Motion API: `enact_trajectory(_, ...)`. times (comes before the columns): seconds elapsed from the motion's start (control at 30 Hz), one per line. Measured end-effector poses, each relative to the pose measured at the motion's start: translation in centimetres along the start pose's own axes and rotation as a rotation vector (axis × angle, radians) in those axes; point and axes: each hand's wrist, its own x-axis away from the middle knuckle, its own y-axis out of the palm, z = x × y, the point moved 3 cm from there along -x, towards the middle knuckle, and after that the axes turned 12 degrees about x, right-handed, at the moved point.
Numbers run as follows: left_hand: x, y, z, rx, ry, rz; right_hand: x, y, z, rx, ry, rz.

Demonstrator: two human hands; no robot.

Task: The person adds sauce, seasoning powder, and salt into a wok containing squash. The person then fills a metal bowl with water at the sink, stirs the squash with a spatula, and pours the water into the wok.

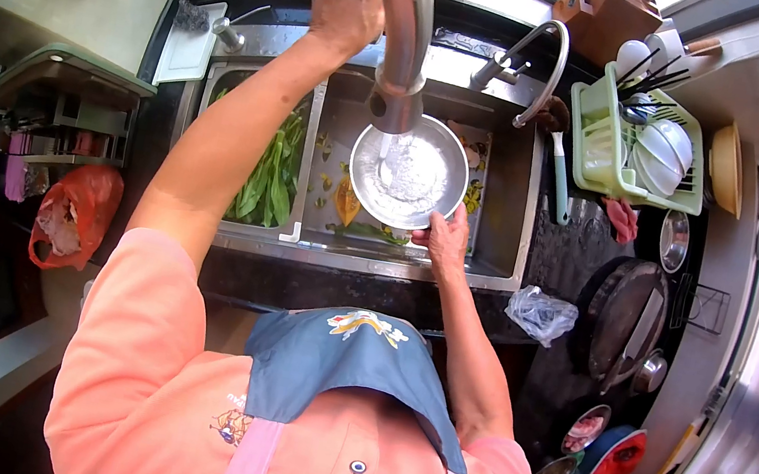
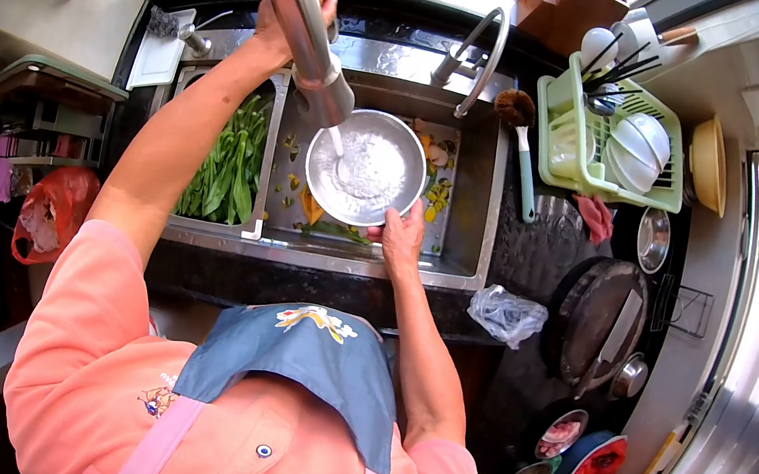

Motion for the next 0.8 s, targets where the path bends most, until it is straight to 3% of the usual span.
enact_trajectory(0.07,0.9,-0.8,-1.4,0.05,0.046,0.106,1.3,-1.1,-0.5,-0.007,-0.004,-0.005)
enact_trajectory(0.2,2.9,-3.9,1.1,0.185,-0.058,0.057,3.7,-3.7,-1.1,0.019,-0.016,0.014)
enact_trajectory(0.27,5.2,-4.7,1.7,0.489,-0.108,0.015,5.3,-4.9,-1.5,0.017,-0.037,0.034)
enact_trajectory(0.33,9.1,-4.1,1.3,1.145,-0.637,-0.269,6.9,-6.4,-1.0,0.005,-0.089,0.054)
enact_trajectory(0.4,14.9,-1.7,-0.9,1.139,-0.733,-0.511,9.3,-7.5,-1.2,0.016,-0.076,0.081)
enact_trajectory(0.47,20.8,-0.4,-0.9,0.328,-0.195,-0.391,11.8,-8.7,-0.9,0.012,-0.073,0.123)
enact_trajectory(0.53,24.8,0.0,-0.5,0.712,-0.326,-0.526,14.3,-9.5,-0.2,0.005,-0.058,0.149)
enact_trajectory(0.67,24.7,-3.4,3.9,1.134,-0.498,-0.514,20.6,-10.3,1.0,-0.087,-0.003,0.267)
enact_trajectory(0.73,23.7,-3.8,5.7,1.158,-0.392,-0.541,23.9,-10.6,2.6,-0.161,0.025,0.31)
enact_trajectory(0.77,23.5,-2.0,5.1,0.946,-0.17,-0.694,25.6,-10.3,3.0,-0.204,0.029,0.372)
enact_trajectory(0.8,23.8,-2.6,8.0,0.566,0.206,-0.573,27.4,-10.2,3.4,-0.249,0.028,0.432)
